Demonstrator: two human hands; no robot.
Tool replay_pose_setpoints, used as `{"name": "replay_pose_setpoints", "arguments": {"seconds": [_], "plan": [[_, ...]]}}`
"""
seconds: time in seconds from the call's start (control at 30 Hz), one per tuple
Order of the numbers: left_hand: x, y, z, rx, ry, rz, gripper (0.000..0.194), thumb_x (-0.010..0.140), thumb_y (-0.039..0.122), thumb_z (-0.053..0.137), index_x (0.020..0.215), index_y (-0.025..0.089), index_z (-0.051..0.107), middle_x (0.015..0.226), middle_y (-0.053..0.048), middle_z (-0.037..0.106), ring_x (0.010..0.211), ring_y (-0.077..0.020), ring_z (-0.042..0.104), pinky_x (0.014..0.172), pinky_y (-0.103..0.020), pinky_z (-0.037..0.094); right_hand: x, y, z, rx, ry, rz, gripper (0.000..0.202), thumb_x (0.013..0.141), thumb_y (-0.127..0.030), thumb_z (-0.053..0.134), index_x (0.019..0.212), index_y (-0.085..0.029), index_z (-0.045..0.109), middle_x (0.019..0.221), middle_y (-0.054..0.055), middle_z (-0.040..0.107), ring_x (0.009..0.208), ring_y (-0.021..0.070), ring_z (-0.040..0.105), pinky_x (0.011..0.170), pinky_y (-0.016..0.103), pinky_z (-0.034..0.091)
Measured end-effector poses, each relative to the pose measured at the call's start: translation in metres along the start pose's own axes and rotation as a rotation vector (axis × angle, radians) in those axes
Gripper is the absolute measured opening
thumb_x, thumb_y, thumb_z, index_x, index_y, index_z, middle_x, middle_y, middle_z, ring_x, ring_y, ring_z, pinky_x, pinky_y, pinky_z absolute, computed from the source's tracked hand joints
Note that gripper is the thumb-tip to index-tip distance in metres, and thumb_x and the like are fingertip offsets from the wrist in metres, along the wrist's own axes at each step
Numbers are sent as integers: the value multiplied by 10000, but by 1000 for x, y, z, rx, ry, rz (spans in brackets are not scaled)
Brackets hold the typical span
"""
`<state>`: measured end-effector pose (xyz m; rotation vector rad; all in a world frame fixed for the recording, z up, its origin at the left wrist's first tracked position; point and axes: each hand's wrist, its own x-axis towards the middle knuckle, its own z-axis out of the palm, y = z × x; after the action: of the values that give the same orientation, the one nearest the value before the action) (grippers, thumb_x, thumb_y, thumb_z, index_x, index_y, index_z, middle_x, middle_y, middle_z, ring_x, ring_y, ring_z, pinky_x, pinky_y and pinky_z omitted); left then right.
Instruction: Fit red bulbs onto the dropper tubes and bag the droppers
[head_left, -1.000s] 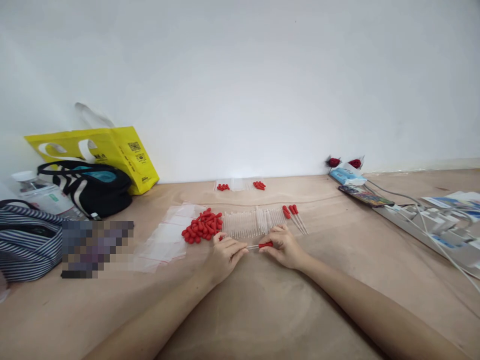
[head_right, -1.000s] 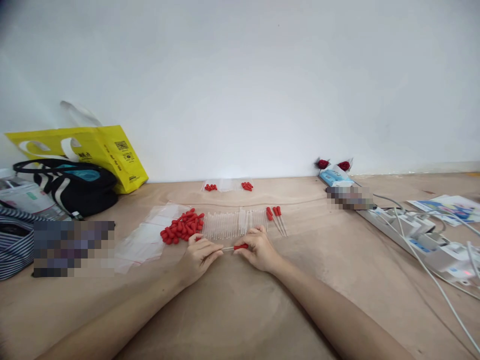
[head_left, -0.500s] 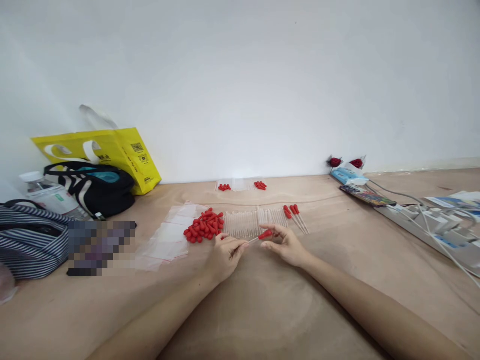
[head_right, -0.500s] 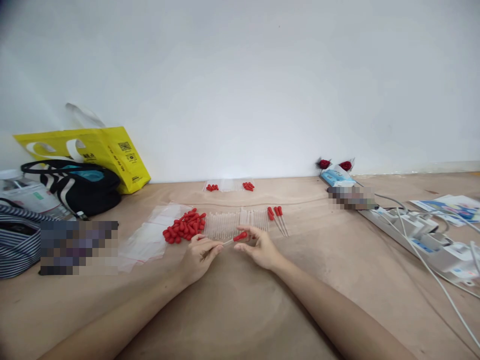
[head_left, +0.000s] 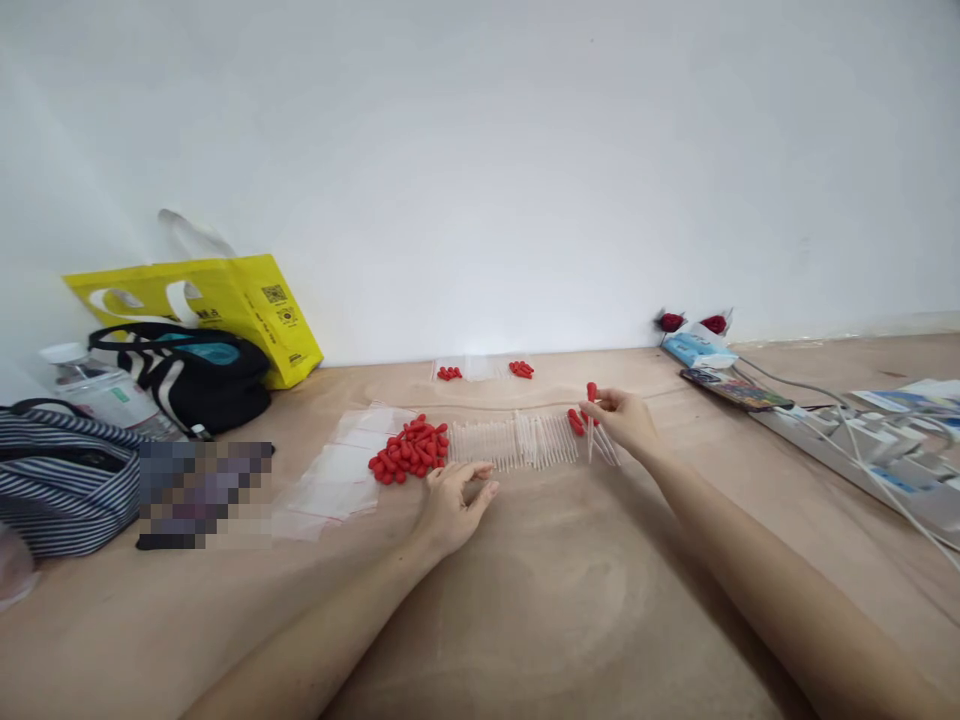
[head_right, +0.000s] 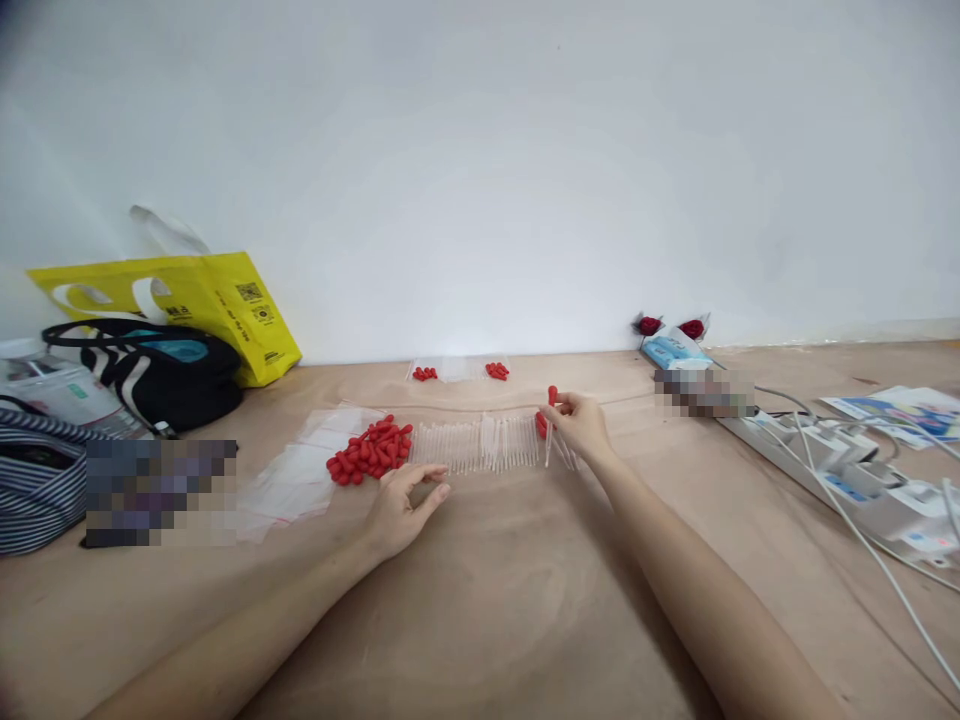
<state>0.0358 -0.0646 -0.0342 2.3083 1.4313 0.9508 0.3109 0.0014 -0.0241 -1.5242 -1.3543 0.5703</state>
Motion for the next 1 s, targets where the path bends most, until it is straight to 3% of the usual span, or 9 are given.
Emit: {"name": "replay_pose_setpoints", "arguments": {"seconds": [0.13, 0.3, 0.63, 0.8, 1.0], "plan": [[0, -1, 2, 40, -28, 13, 151, 766, 252, 556, 900, 213, 612, 889, -13, 671, 892, -222, 583, 836, -422, 337, 9, 17, -7, -280, 54, 81, 305, 617, -428, 629, 736, -153, 686, 680, 75, 674, 639, 202, 603, 518, 248, 362], [-1, 0, 2, 74, -62, 18, 113, 770, 241, 556, 855, 209, 624, 862, -13, 666, 873, -218, 564, 809, -414, 334, 5, 19, 6, -498, 76, 107, 298, 634, -440, 613, 808, -211, 692, 751, 53, 692, 677, 190, 616, 514, 235, 339], [-1, -1, 3, 42, -97, 56, 107, 774, 213, 541, 751, 205, 645, 822, -11, 647, 826, -187, 552, 765, -348, 372, -1, 15, 10, -626, 121, 51, 338, 684, -507, 547, 793, -206, 655, 785, 47, 670, 748, 208, 596, 615, 278, 346], [0, 0, 2, 37, -97, 54, 103, 768, 205, 545, 754, 205, 648, 824, -14, 647, 823, -186, 552, 767, -342, 383, -8, 9, 8, -703, 40, -38, 303, 680, -511, 548, 707, -226, 648, 805, 31, 658, 784, 209, 578, 710, 320, 332], [-1, 2, 2, 68, -100, 40, 100, 769, 212, 547, 770, 206, 647, 839, -17, 643, 830, -186, 551, 765, -330, 388, -12, 5, 10, -745, 5, -16, 264, 692, -464, 551, 723, -231, 670, 832, 40, 664, 794, 210, 584, 708, 307, 344]]}}
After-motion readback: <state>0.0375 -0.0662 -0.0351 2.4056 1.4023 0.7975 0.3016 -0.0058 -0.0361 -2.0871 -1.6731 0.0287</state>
